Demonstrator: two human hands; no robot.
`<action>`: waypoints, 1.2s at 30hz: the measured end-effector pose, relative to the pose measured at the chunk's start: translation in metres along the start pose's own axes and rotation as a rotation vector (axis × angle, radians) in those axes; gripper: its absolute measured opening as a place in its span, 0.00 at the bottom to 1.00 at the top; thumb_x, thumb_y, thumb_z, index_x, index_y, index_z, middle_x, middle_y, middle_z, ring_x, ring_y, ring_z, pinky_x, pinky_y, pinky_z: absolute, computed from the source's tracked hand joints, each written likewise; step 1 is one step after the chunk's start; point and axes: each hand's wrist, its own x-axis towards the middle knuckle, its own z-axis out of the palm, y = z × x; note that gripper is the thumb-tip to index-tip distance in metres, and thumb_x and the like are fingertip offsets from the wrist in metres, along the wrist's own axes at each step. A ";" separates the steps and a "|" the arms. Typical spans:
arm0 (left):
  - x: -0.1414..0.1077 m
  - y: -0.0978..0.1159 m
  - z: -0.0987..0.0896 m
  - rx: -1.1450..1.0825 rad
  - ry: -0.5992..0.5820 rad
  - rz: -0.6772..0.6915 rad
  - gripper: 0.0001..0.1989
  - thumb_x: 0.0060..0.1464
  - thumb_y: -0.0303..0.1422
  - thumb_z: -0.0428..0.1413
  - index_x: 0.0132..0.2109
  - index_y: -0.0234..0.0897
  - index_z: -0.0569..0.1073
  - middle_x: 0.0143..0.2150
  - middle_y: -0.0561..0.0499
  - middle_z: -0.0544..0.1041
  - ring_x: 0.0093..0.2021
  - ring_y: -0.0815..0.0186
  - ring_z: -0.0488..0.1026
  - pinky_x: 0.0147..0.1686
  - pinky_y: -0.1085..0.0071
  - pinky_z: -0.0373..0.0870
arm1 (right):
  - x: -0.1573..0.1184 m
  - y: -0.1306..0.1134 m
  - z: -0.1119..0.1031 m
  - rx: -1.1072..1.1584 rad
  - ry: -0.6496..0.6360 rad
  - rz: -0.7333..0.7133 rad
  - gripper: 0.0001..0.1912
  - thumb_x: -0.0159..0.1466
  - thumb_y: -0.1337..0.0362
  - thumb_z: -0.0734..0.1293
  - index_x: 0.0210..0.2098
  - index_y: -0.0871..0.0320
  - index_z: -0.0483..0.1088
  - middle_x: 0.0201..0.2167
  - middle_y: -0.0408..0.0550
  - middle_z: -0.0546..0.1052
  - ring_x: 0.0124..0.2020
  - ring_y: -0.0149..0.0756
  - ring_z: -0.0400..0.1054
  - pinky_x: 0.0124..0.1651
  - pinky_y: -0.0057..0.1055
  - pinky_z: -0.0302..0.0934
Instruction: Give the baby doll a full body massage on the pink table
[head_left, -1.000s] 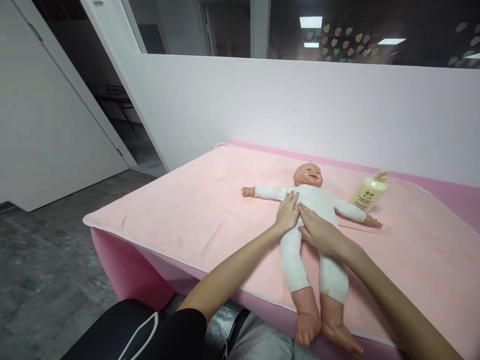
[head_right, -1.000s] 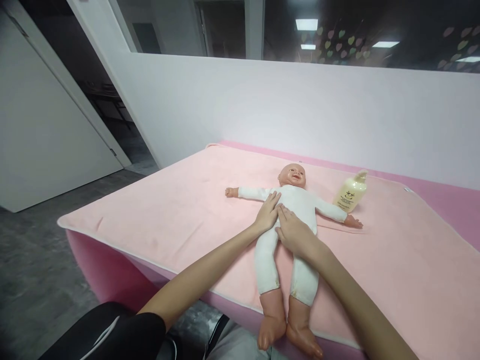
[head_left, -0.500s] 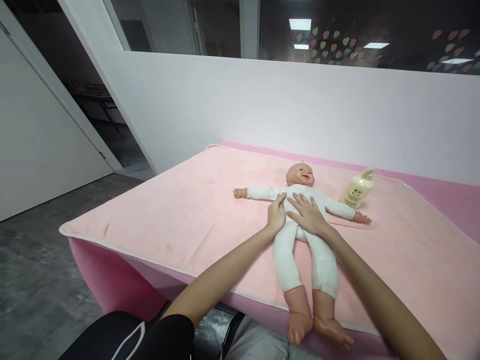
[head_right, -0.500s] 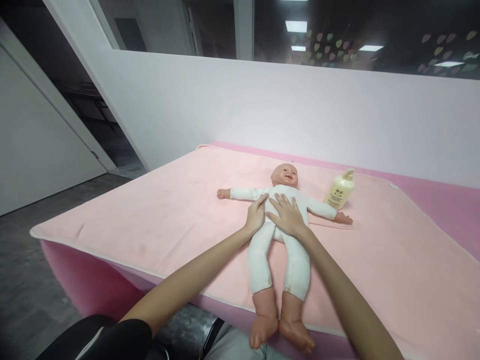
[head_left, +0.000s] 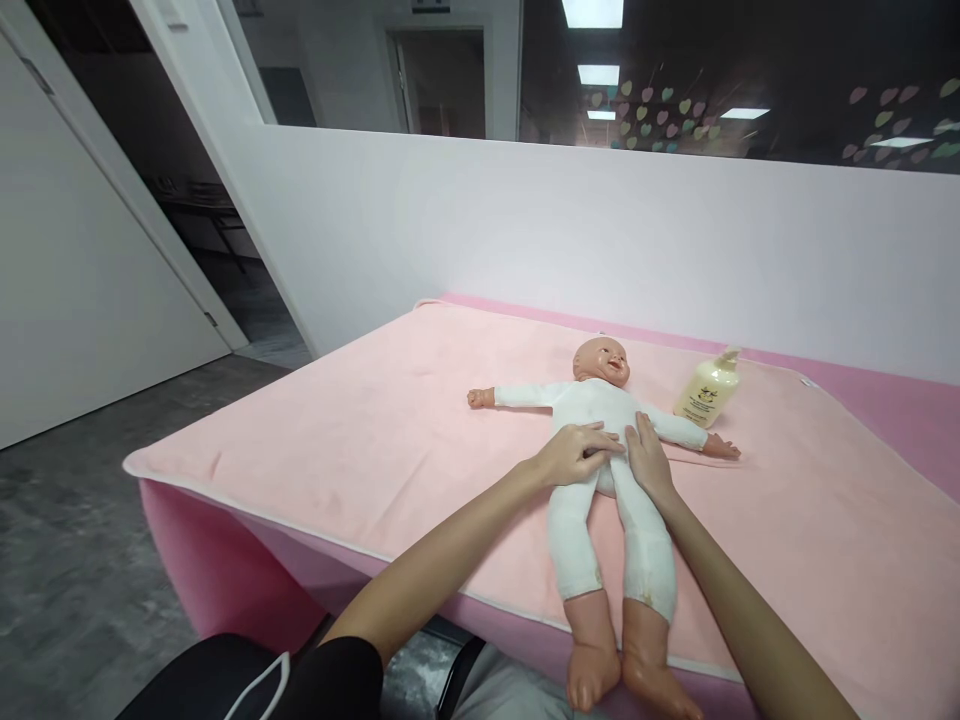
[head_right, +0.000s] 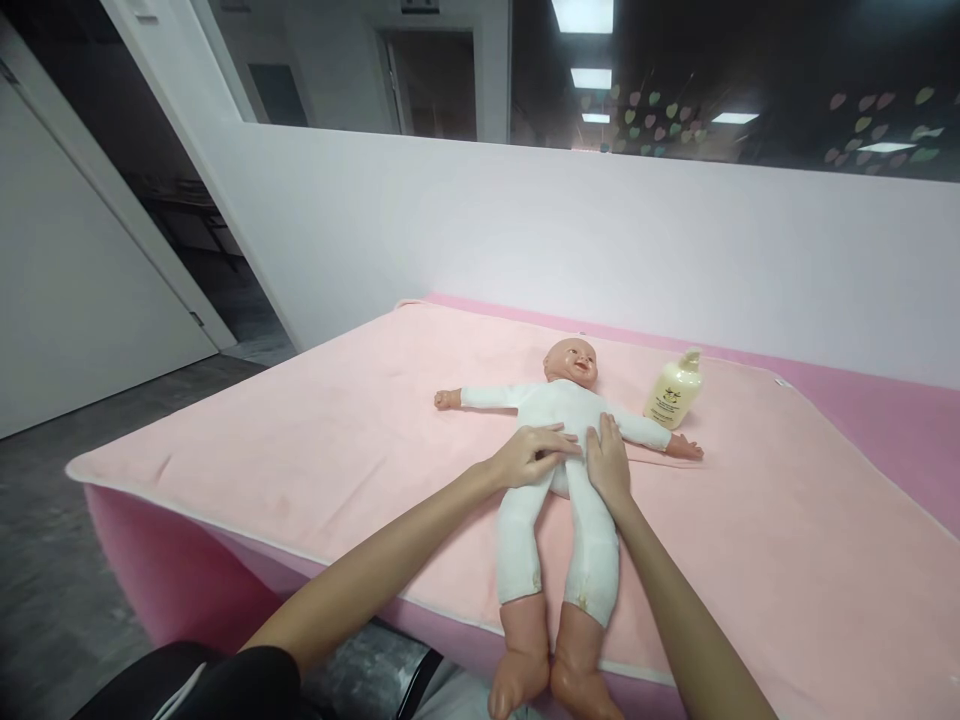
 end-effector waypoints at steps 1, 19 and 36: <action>0.001 0.002 -0.002 0.042 -0.077 0.010 0.17 0.55 0.27 0.46 0.47 0.42 0.75 0.50 0.54 0.75 0.54 0.67 0.68 0.62 0.63 0.52 | 0.001 0.003 0.001 0.045 0.019 0.013 0.34 0.62 0.51 0.49 0.61 0.66 0.55 0.63 0.56 0.54 0.65 0.42 0.44 0.65 0.42 0.37; 0.005 -0.021 -0.002 0.305 0.121 -0.629 0.27 0.62 0.42 0.37 0.65 0.36 0.51 0.67 0.43 0.46 0.67 0.59 0.42 0.63 0.53 0.42 | -0.016 -0.041 -0.014 -0.076 0.094 -0.674 0.18 0.61 0.66 0.55 0.45 0.61 0.72 0.46 0.53 0.74 0.51 0.39 0.66 0.60 0.43 0.54; -0.002 -0.029 -0.001 0.039 0.578 -0.385 0.28 0.46 0.18 0.42 0.52 0.35 0.70 0.52 0.51 0.73 0.53 0.67 0.69 0.56 0.66 0.64 | -0.012 -0.050 -0.004 -0.375 -0.243 -0.288 0.27 0.65 0.50 0.53 0.61 0.48 0.54 0.65 0.43 0.48 0.66 0.42 0.40 0.64 0.53 0.30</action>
